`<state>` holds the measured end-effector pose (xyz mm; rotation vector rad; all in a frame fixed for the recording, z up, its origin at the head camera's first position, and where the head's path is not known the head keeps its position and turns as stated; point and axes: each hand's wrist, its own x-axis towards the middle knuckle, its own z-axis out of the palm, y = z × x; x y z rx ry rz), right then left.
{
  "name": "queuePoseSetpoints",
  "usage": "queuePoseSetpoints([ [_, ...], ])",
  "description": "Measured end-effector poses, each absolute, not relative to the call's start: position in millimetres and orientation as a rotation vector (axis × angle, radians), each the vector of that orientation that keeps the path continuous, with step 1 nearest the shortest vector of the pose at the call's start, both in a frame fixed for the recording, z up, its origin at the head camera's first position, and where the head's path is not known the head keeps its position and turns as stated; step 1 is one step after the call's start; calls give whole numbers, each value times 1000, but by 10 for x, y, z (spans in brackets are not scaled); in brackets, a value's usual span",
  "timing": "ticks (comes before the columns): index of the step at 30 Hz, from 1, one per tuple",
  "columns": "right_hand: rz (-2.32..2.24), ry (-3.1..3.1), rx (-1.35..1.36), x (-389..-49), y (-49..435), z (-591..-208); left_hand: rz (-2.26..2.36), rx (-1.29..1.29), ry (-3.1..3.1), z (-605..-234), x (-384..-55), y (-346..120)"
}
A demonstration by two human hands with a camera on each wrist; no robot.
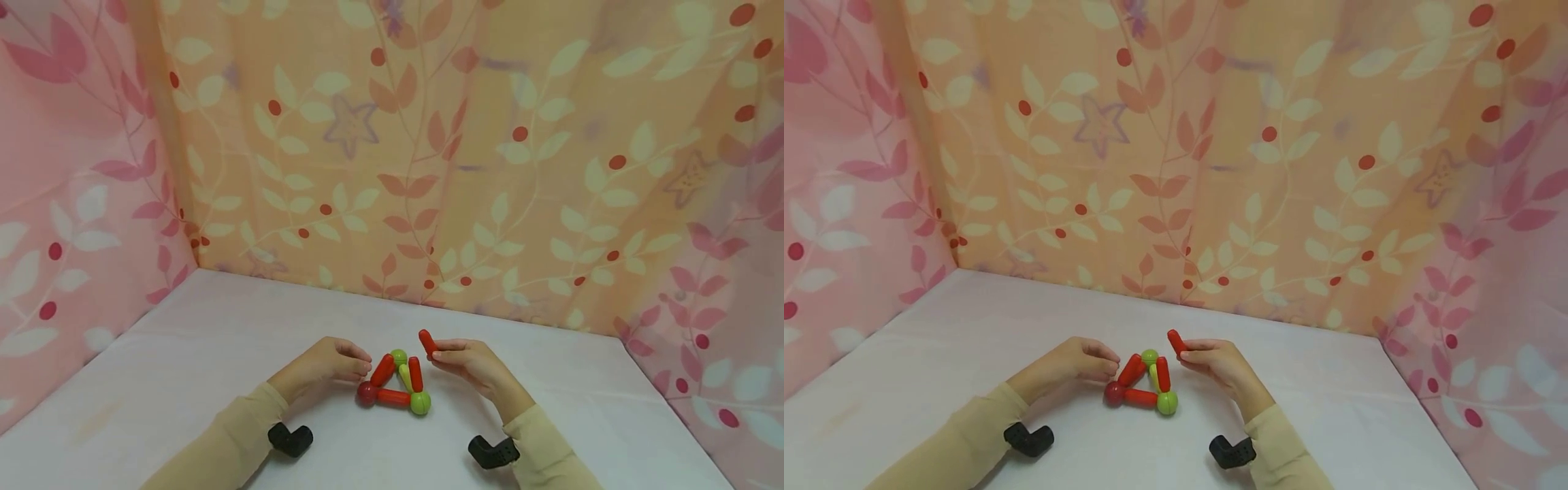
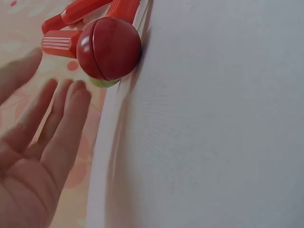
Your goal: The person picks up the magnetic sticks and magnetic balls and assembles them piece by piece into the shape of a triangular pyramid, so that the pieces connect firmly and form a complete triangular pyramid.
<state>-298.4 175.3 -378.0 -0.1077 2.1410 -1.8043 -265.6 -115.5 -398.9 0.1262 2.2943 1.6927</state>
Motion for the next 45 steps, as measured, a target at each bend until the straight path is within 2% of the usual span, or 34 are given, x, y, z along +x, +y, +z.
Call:
queuePoseSetpoints([
  [5,-1776,2169,-108,-3003,1655,-3794,1687,47,2358,-3960,-2684,-1061],
  [19,-1779,2151,-128,-3075,1512,-3781,1869,72,2339,-3742,-2791,-750],
  [36,-1763,2145,-108,-3079,1403,-3795,1930,10,2363,-3780,-2879,-603],
  [45,-1756,2189,-70,-2964,1470,-3822,1875,10,2498,-3794,-2855,-627],
])
